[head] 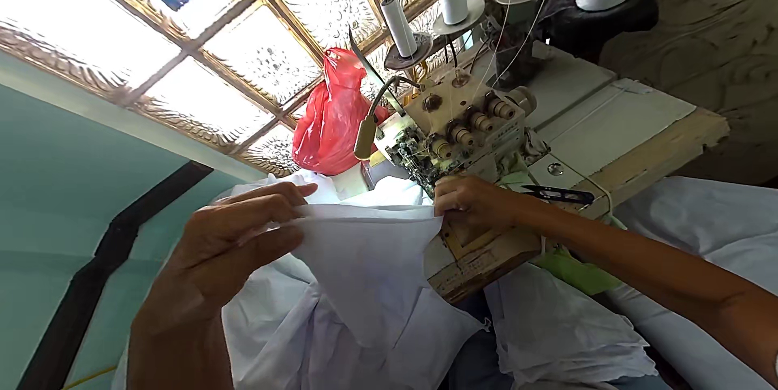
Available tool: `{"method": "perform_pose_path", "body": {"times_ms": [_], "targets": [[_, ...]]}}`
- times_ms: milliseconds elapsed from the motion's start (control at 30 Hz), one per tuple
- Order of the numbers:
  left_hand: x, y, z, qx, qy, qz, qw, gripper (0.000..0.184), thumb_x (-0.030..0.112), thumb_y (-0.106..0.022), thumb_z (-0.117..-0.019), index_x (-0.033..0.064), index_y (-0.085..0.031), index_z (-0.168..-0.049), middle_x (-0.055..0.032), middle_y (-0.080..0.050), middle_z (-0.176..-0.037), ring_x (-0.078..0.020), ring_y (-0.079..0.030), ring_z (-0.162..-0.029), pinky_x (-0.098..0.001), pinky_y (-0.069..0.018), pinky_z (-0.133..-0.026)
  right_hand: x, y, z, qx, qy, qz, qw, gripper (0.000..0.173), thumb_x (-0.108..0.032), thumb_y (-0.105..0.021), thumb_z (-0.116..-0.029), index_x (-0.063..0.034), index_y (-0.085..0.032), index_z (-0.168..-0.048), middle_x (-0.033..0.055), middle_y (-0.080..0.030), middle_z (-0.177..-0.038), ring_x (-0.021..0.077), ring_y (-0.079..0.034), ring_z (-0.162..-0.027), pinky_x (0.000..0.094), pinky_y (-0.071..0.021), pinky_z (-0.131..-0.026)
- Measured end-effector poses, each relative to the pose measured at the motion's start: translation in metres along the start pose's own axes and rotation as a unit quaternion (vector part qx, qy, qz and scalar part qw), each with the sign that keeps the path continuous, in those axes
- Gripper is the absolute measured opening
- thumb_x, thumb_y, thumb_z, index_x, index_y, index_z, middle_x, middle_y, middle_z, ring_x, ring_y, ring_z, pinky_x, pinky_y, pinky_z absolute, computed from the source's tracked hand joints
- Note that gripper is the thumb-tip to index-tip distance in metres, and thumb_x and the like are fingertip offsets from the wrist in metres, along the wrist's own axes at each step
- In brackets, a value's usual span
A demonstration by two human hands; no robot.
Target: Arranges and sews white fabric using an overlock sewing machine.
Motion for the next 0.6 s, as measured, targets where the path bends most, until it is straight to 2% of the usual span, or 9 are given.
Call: {"method": "perform_pose_path", "body": {"times_ms": [100,167,233,300,367,467,533,600], "targets": [[0.008,-0.017,-0.005,-0.028,0.014,-0.002,1.000,0.023,0.035,-0.062,-0.1001,0.0220,-0.065,-0.082,0.0147,-0.066,-0.088,-0.0012,-0.065,-0.099,-0.0310,-0.0518,-0.105,-0.014,0.002,0.008,-0.022,-0.018,-0.025,0.999,0.012,0.005,-0.063,-0.0900,0.0024,-0.075,-0.090,0.0128,-0.065,-0.082,0.0221,-0.065,-0.081,0.0308,-0.0543,-0.074],[0.012,-0.028,-0.007,-0.048,0.010,0.003,0.999,0.024,0.033,-0.061,-0.1007,0.0199,-0.065,-0.081,0.0131,-0.065,-0.087,-0.0019,-0.065,-0.098,-0.0300,-0.0529,-0.103,-0.018,0.001,0.016,-0.015,-0.029,-0.020,0.999,0.015,0.005,-0.060,-0.0924,0.0018,-0.075,-0.094,0.0126,-0.066,-0.086,0.0199,-0.065,-0.080,0.0288,-0.0546,-0.073],[0.012,-0.038,-0.009,-0.058,-0.009,0.007,0.998,0.024,0.031,-0.060,-0.1016,0.0188,-0.064,-0.081,0.0128,-0.064,-0.086,-0.0010,-0.065,-0.096,-0.0286,-0.0548,-0.100,-0.018,-0.002,0.023,0.008,-0.036,-0.013,0.999,0.017,0.005,-0.059,-0.0925,0.0015,-0.075,-0.095,0.0132,-0.070,-0.093,0.0211,-0.067,-0.086,0.0310,-0.0556,-0.078],[0.011,-0.044,-0.011,-0.063,-0.016,0.010,0.998,0.024,0.030,-0.060,-0.1019,0.0182,-0.063,-0.081,0.0121,-0.063,-0.086,-0.0006,-0.065,-0.095,-0.0264,-0.0555,-0.096,-0.013,-0.005,0.028,0.027,-0.041,-0.023,0.999,0.018,0.005,-0.058,-0.0929,0.0018,-0.076,-0.097,0.0138,-0.073,-0.101,0.0229,-0.070,-0.096,0.0345,-0.0558,-0.086],[0.011,-0.044,-0.012,-0.061,-0.010,0.004,0.998,0.023,0.031,-0.060,-0.1015,0.0191,-0.063,-0.082,0.0124,-0.063,-0.087,-0.0001,-0.064,-0.096,-0.0221,-0.0556,-0.091,-0.011,-0.007,0.030,0.037,-0.041,-0.029,0.998,0.020,0.005,-0.059,-0.0919,0.0020,-0.077,-0.100,0.0143,-0.076,-0.101,0.0251,-0.072,-0.099,0.0373,-0.0544,-0.091],[0.012,-0.045,-0.013,-0.059,0.000,-0.002,0.998,0.022,0.032,-0.060,-0.1010,0.0201,-0.063,-0.083,0.0129,-0.064,-0.089,-0.0002,-0.064,-0.099,-0.0210,-0.0550,-0.092,-0.014,-0.010,0.033,0.044,-0.041,-0.022,0.998,0.019,-0.001,-0.060,-0.0934,0.0000,-0.078,-0.099,0.0115,-0.076,-0.096,0.0229,-0.071,-0.098,0.0369,-0.0509,-0.095],[0.012,-0.047,-0.012,-0.064,-0.001,0.000,0.998,0.022,0.031,-0.060,-0.1013,0.0195,-0.063,-0.083,0.0125,-0.063,-0.089,-0.0002,-0.064,-0.099,-0.0221,-0.0548,-0.094,-0.016,-0.013,0.037,0.049,-0.050,-0.021,0.997,0.019,-0.005,-0.059,-0.0966,-0.0001,-0.077,-0.100,0.0112,-0.076,-0.098,0.0226,-0.071,-0.101,0.0372,-0.0493,-0.100],[0.010,-0.051,-0.010,-0.067,-0.003,0.000,0.998,0.022,0.031,-0.059,-0.1017,0.0194,-0.064,-0.084,0.0124,-0.063,-0.089,0.0008,-0.064,-0.098,-0.0212,-0.0552,-0.092,-0.020,-0.014,0.041,0.045,-0.069,-0.038,0.996,0.021,-0.002,-0.054,-0.0987,0.0023,-0.074,-0.103,0.0136,-0.076,-0.102,0.0237,-0.072,-0.105,0.0396,-0.0468,-0.107]]}}
Point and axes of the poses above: each hand's wrist, its own z-axis away from the middle knuckle, its own y-axis out of the back of the hand, x = y × z, the point moved 7 cm from there along -z, towards the middle knuckle
